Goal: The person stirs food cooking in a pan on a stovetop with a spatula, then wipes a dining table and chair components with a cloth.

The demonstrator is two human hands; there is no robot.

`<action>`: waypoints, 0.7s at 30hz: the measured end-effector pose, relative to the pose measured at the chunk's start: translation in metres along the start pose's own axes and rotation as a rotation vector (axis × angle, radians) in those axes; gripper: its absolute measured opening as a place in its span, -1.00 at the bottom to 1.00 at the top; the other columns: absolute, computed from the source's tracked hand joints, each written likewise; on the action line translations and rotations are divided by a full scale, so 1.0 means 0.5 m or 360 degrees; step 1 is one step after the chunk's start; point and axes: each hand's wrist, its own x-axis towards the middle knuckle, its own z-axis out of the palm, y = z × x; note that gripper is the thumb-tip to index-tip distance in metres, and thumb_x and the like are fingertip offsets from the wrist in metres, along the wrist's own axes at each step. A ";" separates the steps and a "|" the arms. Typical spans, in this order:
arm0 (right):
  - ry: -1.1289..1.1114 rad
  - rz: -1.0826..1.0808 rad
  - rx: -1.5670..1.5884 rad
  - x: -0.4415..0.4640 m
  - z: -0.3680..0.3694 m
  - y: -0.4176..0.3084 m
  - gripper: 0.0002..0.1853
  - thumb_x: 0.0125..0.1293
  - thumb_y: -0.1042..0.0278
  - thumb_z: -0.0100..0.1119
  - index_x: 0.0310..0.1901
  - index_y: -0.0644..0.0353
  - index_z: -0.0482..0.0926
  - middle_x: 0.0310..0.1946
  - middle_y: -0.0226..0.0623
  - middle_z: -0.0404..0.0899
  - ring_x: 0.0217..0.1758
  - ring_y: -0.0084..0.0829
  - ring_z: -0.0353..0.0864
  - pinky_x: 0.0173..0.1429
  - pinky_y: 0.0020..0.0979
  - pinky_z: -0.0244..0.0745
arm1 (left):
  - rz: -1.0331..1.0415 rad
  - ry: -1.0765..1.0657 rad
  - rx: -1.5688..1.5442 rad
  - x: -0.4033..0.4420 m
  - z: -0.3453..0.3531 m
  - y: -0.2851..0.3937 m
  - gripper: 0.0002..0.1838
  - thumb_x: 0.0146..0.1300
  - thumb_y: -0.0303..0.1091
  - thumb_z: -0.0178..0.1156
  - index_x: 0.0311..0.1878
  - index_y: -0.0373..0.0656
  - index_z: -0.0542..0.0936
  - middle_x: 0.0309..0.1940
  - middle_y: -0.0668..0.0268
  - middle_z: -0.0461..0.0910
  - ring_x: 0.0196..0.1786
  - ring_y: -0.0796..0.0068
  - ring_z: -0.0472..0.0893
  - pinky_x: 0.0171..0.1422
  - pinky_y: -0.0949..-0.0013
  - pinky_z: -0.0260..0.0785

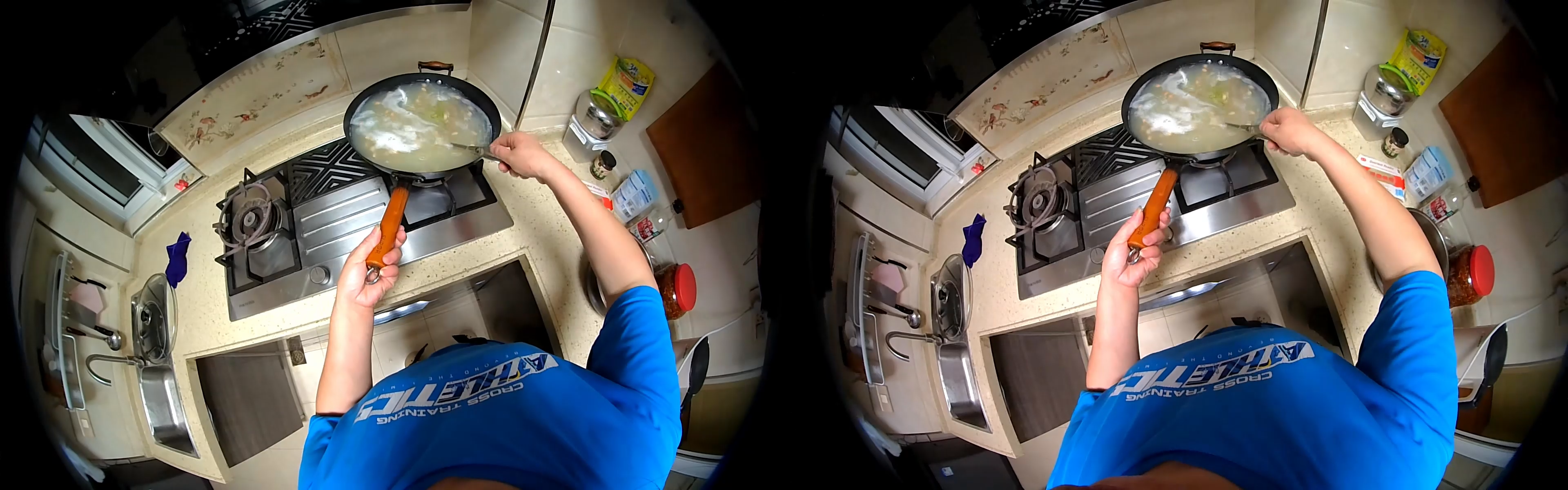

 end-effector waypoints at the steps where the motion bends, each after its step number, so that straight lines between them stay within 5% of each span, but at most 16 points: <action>1: -0.0140 0.0117 0.0163 -0.005 -0.001 -0.002 -0.76 0.30 0.24 0.00 -0.38 0.21 0.55 -0.66 -0.45 0.47 -0.71 -0.65 0.34 -0.68 -0.53 0.21 | -0.0002 0.0003 0.0002 0.000 0.000 0.000 -0.63 0.36 -0.22 0.02 0.03 -0.37 0.39 -0.21 0.23 0.46 -0.46 0.68 0.36 -0.58 0.69 0.23; 7: -0.0452 0.0421 0.0870 -0.053 -0.028 -0.015 -0.84 0.38 0.28 -0.07 -0.25 0.19 0.41 -0.58 -0.50 0.42 -0.74 -0.81 0.11 -0.76 -0.71 -0.08 | -0.0011 -0.0007 -0.0007 0.001 -0.002 0.001 -0.63 0.36 -0.22 0.03 0.03 -0.36 0.39 -0.20 0.22 0.46 -0.46 0.69 0.36 -0.58 0.69 0.23; 13: -0.0625 0.0442 0.1327 -0.088 -0.054 -0.010 -0.84 0.40 0.32 -0.13 -0.32 0.17 0.31 -0.54 -0.48 0.37 -0.72 -0.82 0.05 -0.76 -0.74 -0.09 | -0.0023 -0.0027 -0.0083 0.003 -0.009 0.000 -0.53 0.38 -0.23 0.00 0.15 -0.45 0.24 -0.16 0.18 0.43 -0.44 0.64 0.32 -0.58 0.65 0.22; 21: -0.0376 0.0215 0.1111 -0.096 -0.082 -0.014 -0.83 0.39 0.30 -0.09 -0.35 0.16 0.33 -0.56 -0.50 0.41 -0.72 -0.83 0.11 -0.77 -0.72 -0.08 | -0.0014 -0.0040 -0.0065 0.003 -0.009 0.000 -0.52 0.37 -0.23 0.00 0.15 -0.46 0.23 -0.16 0.17 0.43 -0.45 0.64 0.32 -0.58 0.65 0.22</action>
